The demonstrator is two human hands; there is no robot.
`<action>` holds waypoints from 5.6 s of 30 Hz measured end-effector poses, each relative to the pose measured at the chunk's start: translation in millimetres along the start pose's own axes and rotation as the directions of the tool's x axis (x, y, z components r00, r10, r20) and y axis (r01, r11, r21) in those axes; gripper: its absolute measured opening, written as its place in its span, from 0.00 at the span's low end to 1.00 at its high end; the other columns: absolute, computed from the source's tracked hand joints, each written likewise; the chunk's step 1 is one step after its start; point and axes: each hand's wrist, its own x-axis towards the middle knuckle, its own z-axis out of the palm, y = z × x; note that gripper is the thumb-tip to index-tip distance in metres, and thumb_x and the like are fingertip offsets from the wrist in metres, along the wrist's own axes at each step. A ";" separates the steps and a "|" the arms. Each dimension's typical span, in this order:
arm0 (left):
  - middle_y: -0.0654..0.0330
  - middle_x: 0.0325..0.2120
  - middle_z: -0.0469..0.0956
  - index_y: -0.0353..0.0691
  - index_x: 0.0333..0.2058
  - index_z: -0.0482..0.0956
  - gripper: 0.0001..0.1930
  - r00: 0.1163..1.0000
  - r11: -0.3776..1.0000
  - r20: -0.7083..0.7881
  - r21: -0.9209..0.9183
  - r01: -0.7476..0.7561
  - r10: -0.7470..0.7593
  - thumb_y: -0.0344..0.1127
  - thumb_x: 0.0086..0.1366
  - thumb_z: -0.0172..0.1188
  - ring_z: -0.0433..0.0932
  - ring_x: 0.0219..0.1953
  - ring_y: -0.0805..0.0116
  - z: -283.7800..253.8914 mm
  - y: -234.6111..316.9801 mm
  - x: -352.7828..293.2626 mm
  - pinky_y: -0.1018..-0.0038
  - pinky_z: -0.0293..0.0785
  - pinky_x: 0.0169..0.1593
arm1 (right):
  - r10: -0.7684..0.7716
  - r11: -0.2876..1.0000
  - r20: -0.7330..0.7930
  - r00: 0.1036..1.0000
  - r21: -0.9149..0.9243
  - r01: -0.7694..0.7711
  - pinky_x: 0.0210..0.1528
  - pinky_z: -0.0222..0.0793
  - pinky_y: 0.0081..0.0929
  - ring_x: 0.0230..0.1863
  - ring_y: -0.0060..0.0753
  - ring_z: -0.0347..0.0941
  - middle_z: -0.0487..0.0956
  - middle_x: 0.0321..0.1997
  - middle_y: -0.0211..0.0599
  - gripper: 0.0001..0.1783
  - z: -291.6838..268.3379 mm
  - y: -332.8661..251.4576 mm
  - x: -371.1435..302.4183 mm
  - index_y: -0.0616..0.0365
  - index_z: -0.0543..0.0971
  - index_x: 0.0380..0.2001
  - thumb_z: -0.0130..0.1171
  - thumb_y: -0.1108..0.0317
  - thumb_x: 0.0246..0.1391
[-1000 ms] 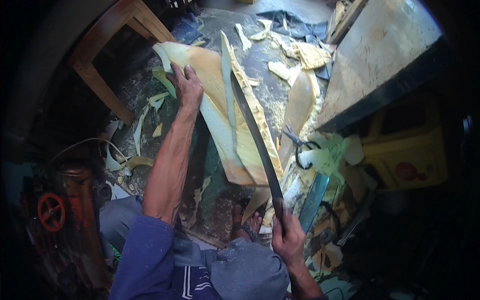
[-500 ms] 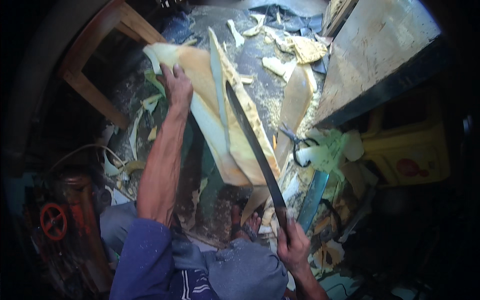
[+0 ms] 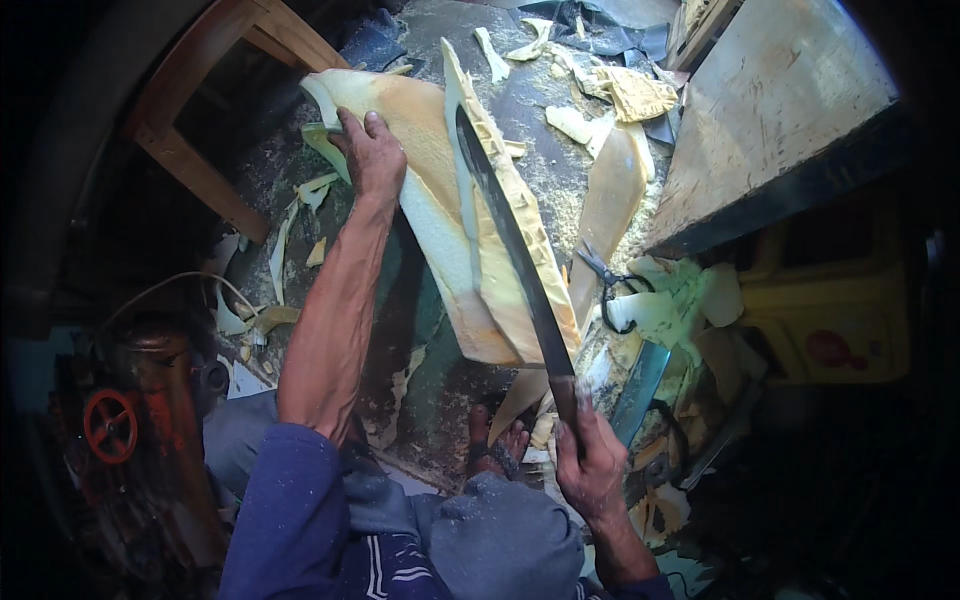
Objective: The person sits on the floor and carves a large, curved piece of light-colored wood using a small knife and a larger blade. They repeatedly scrape and shave the surface, remove shavings by hand, and rotate the piece to work on different areas.
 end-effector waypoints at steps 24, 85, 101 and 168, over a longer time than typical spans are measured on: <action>0.19 0.70 0.43 0.33 0.74 0.49 0.34 0.999 0.999 0.031 -0.039 0.024 -0.022 0.49 0.79 0.39 0.57 0.71 0.26 3.3 0.3 1.3 0.55 0.60 0.72 | 0.064 0.992 0.061 0.996 0.103 -0.070 0.44 0.79 0.38 0.40 0.51 0.84 0.84 0.44 0.56 0.32 -10.8 8.2 2.3 0.66 0.70 0.68 0.61 0.77 0.60; 0.19 0.70 0.43 0.25 0.73 0.48 0.34 0.996 0.993 -0.076 -0.110 -0.050 0.042 0.45 0.79 0.40 0.46 0.74 0.25 18.1 0.0 -3.3 0.51 0.46 0.76 | 0.195 0.967 0.175 0.965 0.128 -0.219 0.46 0.78 0.34 0.44 0.47 0.86 0.84 0.46 0.61 0.31 -28.6 0.5 -5.3 0.65 0.70 0.68 0.61 0.74 0.61; 0.19 0.71 0.40 0.32 0.74 0.48 0.35 0.996 0.993 -0.088 -0.113 -0.028 0.018 0.50 0.80 0.38 0.47 0.74 0.25 22.7 0.2 -6.5 0.53 0.49 0.76 | 0.204 0.977 0.165 0.965 0.026 -0.211 0.44 0.78 0.34 0.39 0.48 0.85 0.83 0.43 0.59 0.28 -34.8 -2.6 -7.9 0.67 0.72 0.65 0.61 0.75 0.62; 0.27 0.72 0.46 0.36 0.74 0.54 0.32 0.877 0.884 -0.136 0.159 -0.441 0.462 0.48 0.79 0.42 0.47 0.75 0.29 -12.8 21.0 -88.5 0.36 0.46 0.72 | 0.209 0.913 -0.193 0.959 -0.313 -0.262 0.38 0.76 0.59 0.36 0.66 0.81 0.81 0.39 0.59 0.37 77.4 -30.5 185.9 0.60 0.63 0.71 0.45 0.43 0.72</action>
